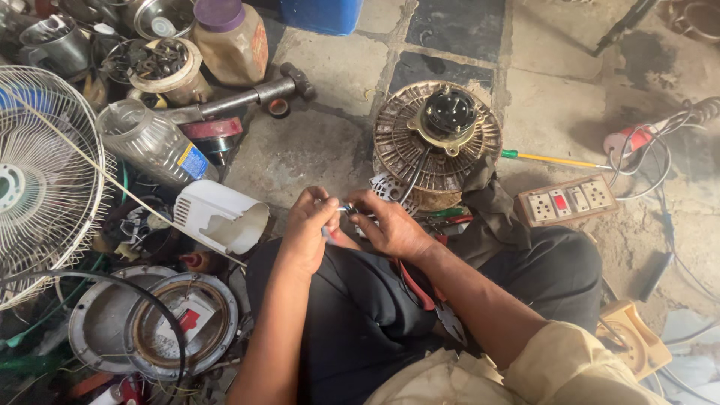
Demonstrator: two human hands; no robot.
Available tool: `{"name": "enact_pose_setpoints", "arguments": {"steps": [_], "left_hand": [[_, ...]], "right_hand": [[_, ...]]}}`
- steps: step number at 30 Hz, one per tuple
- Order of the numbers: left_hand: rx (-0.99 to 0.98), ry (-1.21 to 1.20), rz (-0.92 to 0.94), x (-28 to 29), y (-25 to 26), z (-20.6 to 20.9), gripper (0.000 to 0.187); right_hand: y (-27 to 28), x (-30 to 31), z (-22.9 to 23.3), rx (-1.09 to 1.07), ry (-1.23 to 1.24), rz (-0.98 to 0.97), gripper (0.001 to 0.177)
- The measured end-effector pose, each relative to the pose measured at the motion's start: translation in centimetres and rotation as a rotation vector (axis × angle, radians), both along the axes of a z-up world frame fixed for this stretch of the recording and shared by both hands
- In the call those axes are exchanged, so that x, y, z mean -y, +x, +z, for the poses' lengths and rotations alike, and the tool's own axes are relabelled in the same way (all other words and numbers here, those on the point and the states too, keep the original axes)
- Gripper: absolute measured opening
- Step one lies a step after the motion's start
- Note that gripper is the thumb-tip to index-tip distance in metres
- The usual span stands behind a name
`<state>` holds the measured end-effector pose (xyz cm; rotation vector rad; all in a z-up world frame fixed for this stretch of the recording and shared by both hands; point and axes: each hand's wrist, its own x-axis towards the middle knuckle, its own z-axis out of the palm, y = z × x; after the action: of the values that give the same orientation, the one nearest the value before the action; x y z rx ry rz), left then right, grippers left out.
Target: The person handles a fan grill and then works on the internal motor and wiring of a ceiling fan or similar appliance, using a screwdriver and pliers while sitting on the floor.
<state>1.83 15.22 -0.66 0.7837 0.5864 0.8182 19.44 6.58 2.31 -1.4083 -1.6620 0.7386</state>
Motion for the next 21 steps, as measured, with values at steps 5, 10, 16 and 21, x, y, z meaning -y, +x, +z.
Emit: {"name": "enact_pose_setpoints", "arguments": {"steps": [5,10,16,21], "left_hand": [[-0.32,0.145,0.119,-0.2,0.4,0.4,0.021],[-0.255,0.124,0.091,0.1,0.6,1.2,0.018],[-0.144,0.037,0.14,0.4,1.2,0.7,0.016],[0.018,-0.072,0.29,0.2,1.2,-0.3,0.019]], "right_hand": [[0.1,0.3,0.2,0.055,0.036,0.021,0.037],[0.1,0.1,0.6,0.017,-0.109,0.015,0.037],[-1.2,-0.7,-2.1,0.325,0.032,-0.132,0.027],[-1.1,-1.1,-3.4,0.356,0.21,-0.108,0.023]]}}
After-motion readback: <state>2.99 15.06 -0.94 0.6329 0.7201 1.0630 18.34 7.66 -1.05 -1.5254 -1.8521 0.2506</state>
